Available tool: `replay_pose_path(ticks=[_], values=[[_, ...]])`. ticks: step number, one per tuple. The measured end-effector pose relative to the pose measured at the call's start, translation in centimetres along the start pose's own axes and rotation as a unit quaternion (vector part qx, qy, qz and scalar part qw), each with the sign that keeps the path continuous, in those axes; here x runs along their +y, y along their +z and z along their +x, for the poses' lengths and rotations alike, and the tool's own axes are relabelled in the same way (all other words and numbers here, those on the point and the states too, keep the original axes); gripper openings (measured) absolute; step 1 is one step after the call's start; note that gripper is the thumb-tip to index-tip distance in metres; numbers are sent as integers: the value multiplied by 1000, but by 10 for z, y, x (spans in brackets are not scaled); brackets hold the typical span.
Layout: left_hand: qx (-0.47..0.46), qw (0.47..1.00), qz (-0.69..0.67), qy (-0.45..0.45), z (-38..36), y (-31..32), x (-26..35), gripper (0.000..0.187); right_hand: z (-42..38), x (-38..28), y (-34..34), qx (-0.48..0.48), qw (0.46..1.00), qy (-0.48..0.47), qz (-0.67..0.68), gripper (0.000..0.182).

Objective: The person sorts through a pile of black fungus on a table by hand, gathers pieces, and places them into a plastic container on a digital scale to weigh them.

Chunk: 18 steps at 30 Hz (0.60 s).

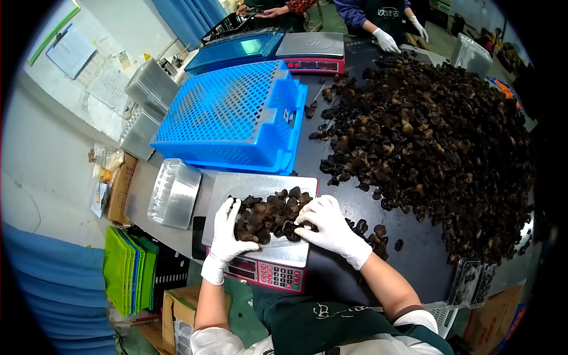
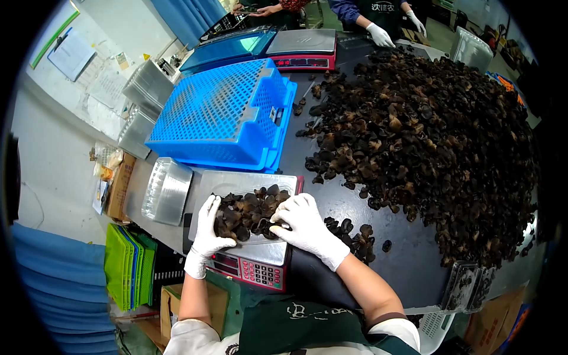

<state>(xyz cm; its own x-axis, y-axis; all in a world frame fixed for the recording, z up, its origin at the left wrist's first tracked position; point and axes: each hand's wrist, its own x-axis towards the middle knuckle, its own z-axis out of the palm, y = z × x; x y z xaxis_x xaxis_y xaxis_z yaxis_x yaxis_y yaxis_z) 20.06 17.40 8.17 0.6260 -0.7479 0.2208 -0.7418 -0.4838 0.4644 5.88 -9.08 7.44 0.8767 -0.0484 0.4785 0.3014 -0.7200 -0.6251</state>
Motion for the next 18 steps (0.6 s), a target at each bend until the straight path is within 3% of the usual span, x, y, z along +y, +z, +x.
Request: replay_pose_path(ticks=[3, 5, 8, 13, 15, 17, 18], values=[[48, 998, -43, -7, 5, -11, 23, 98, -2, 5, -6, 53, 997, 28, 54, 11], [98, 993, -10, 67, 18, -12, 42, 48, -7, 9, -7, 110, 990, 50, 75, 7], [45, 984, 96, 143, 36, -7, 70, 38, -14, 3, -15, 116, 986, 82, 86, 6], [-6, 980, 124, 155, 47, 9, 73, 30, -53, 28, -25, 84, 983, 147, 74, 8], [17, 986, 91, 135, 46, 5, 72, 24, -74, 43, -28, 103, 976, 193, 6, 9], [87, 989, 26, 120, 41, 7, 68, 21, -92, 52, -28, 61, 969, 225, -88, 11], [112, 990, -49, 67, 36, 9, 68, 20, -100, 57, -22, 68, 971, 203, -109, 13]])
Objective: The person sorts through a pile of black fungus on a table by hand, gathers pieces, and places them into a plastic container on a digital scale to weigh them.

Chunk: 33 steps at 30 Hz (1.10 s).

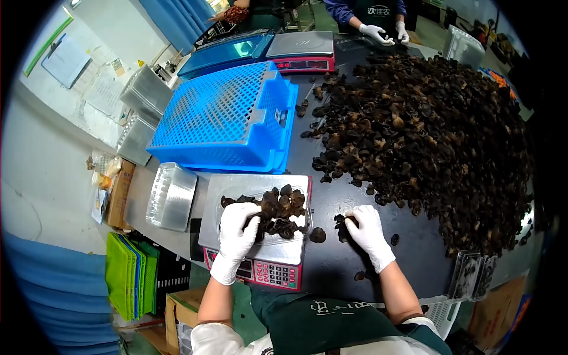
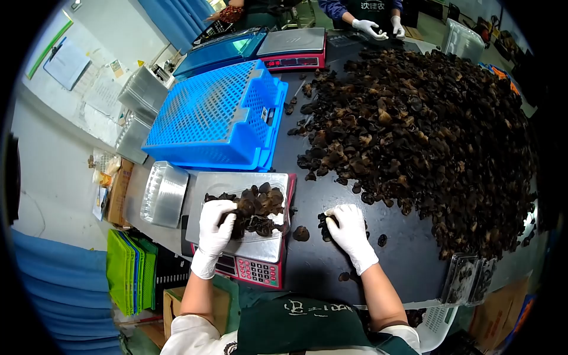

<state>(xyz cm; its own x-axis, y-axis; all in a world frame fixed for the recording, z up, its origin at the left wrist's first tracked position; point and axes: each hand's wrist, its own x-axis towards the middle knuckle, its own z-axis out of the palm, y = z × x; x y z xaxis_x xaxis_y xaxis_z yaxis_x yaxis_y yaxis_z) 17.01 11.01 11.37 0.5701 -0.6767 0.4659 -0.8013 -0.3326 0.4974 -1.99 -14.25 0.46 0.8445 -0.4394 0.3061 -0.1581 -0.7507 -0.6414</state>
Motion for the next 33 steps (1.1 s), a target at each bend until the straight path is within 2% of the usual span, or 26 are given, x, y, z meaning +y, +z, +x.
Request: replay_pose_path(ticks=[1, 2, 4, 5, 7, 8, 10, 11, 12, 15, 17, 19, 21, 23, 25, 27, 29, 30, 31, 33], values=[[33, 995, -67, -60, -7, 1, 0, 20, -4, 2, 4, -19, 1000, -14, -7, 24], [30, 959, -201, -198, -20, 5, -4, 19, -8, -2, 10, -33, 999, -20, -36, 33], [31, 917, -277, -284, -22, 1, 16, 22, -12, -12, 22, -94, 992, -33, -81, 57], [27, 903, -297, -309, -24, -1, 25, 23, -16, -19, 29, -105, 985, -55, -128, 58], [24, 898, -314, -307, -26, -4, 35, 25, -17, -31, 33, -162, 972, -103, -133, 59], [31, 897, -324, -298, -28, -3, 35, 24, -20, -29, 40, -143, 968, -147, -144, 51], [42, 896, -333, -290, -33, -2, 29, 24, -21, -18, 49, -157, 966, -155, -132, 44], [34, 879, -373, -297, -37, -2, 25, 24, -21, -12, 52, -170, 964, -161, -123, 38], [25, 859, -412, -303, -40, -2, 24, 23, -18, -9, 52, -133, 968, -179, -116, 30], [12, 805, -508, -306, -49, 3, 33, 23, -11, -4, 48, -164, 975, -122, -86, 28], [-26, 797, -504, -331, -55, 2, 48, 20, -7, -14, 38, -158, 966, -171, -112, 30], [-127, 782, -508, -338, -66, 4, 55, 19, -6, -12, 42, -143, 964, -197, -106, 29], [-256, 748, -486, -373, -80, 17, 65, 17, -6, -6, 50, -181, 965, -159, -102, 23], [-337, 726, -500, -332, -93, 46, 74, 16, -2, -1, 56, -168, 979, -106, -44, 18], [-406, 727, -463, -304, -103, 71, 84, 17, 7, -9, 50, -127, 990, -6, 57, 17], [-356, 635, -609, -316, -135, 126, 80, 21, 17, -2, 50, -83, 970, 127, 188, 13], [-365, 710, -520, -306, -131, 153, 94, 25, 33, 3, 46, -4, 941, 170, 291, 14], [-365, 723, -517, -275, -132, 162, 102, 29, 44, -6, 38, 14, 937, 152, 313, 15], [-429, 734, -476, -224, -129, 164, 108, 40, 55, -20, 24, 31, 932, 134, 335, 16], [-483, 740, -449, -133, -125, 162, 123, 49, 74, -61, 5, 22, 928, 96, 360, 17]])
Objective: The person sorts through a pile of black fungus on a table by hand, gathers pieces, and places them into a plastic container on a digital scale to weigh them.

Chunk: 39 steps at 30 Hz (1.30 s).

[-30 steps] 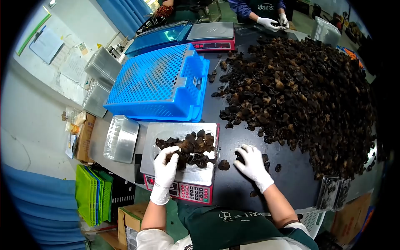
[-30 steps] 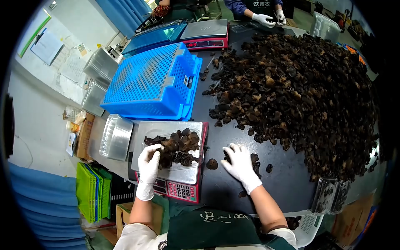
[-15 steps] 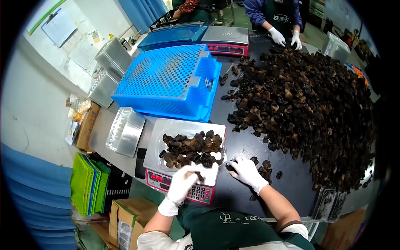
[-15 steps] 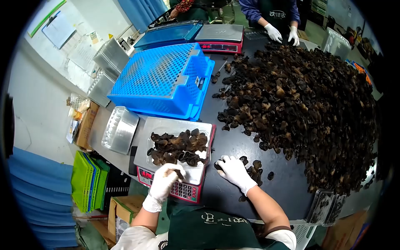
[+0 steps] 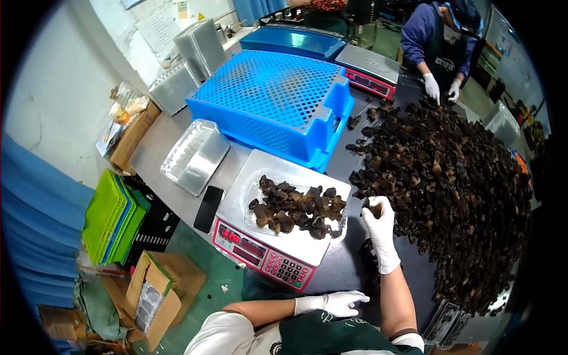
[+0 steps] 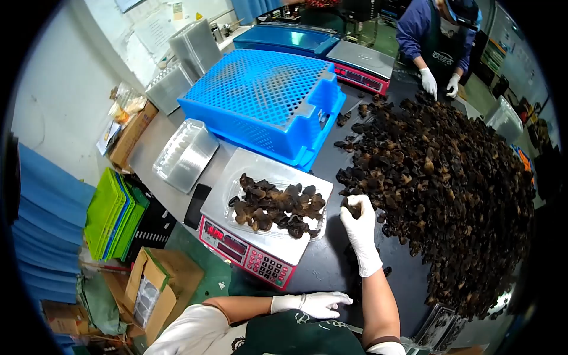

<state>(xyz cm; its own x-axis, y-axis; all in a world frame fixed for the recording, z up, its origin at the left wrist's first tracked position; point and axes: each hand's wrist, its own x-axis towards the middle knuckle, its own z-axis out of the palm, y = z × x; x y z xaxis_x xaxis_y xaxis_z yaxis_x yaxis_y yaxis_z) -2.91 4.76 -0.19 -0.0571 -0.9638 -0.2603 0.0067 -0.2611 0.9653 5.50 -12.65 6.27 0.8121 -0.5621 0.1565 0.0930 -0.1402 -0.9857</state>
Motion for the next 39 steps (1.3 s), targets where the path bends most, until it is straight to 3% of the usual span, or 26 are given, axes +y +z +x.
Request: replay_pose_path(ticks=[2, 6, 10, 12, 16, 20, 21, 22, 24, 27, 28, 29, 30, 32, 34, 36, 38, 39], values=[[-14, 999, 46, -6, -1, -6, 5, 50, 1, -43, 26, -56, 997, -2, 59, 17], [-20, 996, 87, -13, -7, -17, 0, 48, 10, -51, 74, -166, 959, -194, -126, 22], [-13, 998, 59, -23, -30, -39, 28, 44, 20, -37, 113, -300, 874, -300, -238, 26], [1, 996, 82, -19, -39, -48, 36, 44, 15, -32, 117, -295, 846, -333, -295, 34], [40, 998, 5, 42, -56, -60, 43, 44, 18, -35, 109, -290, 890, -278, -217, 30], [44, 998, -22, 43, -70, -69, 62, 45, 20, -28, 98, -261, 911, -273, -168, 17], [49, 997, -18, 48, -75, -73, 72, 46, 18, -41, 93, -253, 931, -217, -149, 13], [48, 998, -17, 47, -81, -79, 80, 46, 16, -41, 93, -210, 957, -182, -80, 11], [56, 997, -23, 57, -96, -90, 93, 44, 17, -55, 77, -121, 977, -156, -84, 8], [231, 969, -64, 66, -138, -107, 109, 28, 19, -46, 44, -10, 995, -91, 34, 7], [316, 948, -14, 21, -153, -117, 103, 21, 17, -51, 32, 27, 996, -77, 36, 7], [415, 902, 114, -21, -165, -124, 123, 16, 18, -37, 12, 53, 996, -71, -20, 6], [511, 858, 34, 31, -174, -129, 116, 16, 17, -24, -5, 77, 993, -62, -70, 5], [626, 776, 23, 72, -194, -146, 103, 19, 9, 10, -39, 82, 983, -69, -150, 7], [683, 730, -21, 38, -212, -156, 98, 20, -4, 53, -73, 48, 975, -47, -211, 10], [707, 704, 54, 38, -220, -164, 93, 20, -20, 77, -97, 7, 946, -73, -315, 12], [704, 705, 81, 39, -222, -169, 85, 24, -35, 83, -108, -18, 905, -55, -421, 16], [695, 708, 121, 16, -219, -171, 85, 28, -43, 67, -102, -2, 859, -44, -510, 21]])
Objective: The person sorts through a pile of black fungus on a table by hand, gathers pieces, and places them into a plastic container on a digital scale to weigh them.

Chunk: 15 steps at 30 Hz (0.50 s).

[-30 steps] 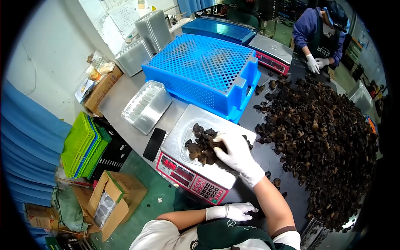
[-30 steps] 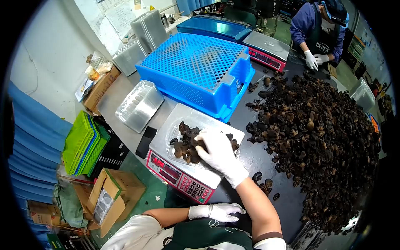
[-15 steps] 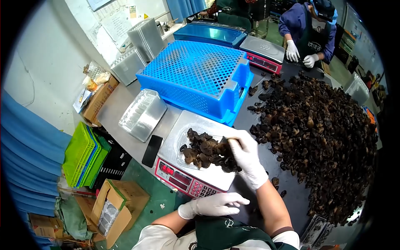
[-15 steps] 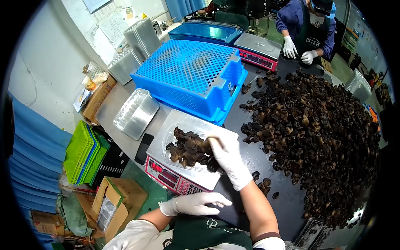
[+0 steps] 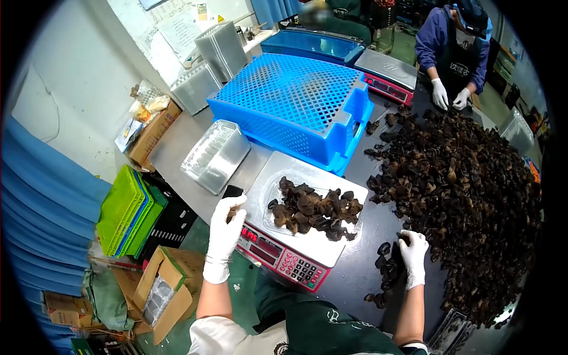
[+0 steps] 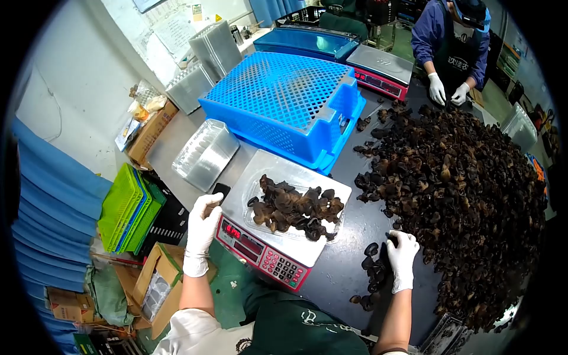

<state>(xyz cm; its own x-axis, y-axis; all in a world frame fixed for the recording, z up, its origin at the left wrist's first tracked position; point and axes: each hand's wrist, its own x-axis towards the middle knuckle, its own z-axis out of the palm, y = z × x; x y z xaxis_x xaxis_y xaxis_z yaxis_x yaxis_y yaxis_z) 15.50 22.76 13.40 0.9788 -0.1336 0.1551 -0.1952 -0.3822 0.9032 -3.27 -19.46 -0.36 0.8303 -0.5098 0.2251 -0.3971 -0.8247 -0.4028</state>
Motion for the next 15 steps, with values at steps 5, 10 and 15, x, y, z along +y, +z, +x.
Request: replay_pose_path(ticks=[5, 10, 15], values=[[-55, 971, 197, 124, 8, 16, -36, 49, 8, -49, -20, 34, 984, -23, 172, 23], [-109, 984, 119, -74, 30, 33, -76, 36, 13, -123, -39, -221, 897, 68, 377, 44], [-169, 962, -120, -181, 27, 46, -70, 33, 6, -131, 7, -209, 866, 56, 450, 53]])
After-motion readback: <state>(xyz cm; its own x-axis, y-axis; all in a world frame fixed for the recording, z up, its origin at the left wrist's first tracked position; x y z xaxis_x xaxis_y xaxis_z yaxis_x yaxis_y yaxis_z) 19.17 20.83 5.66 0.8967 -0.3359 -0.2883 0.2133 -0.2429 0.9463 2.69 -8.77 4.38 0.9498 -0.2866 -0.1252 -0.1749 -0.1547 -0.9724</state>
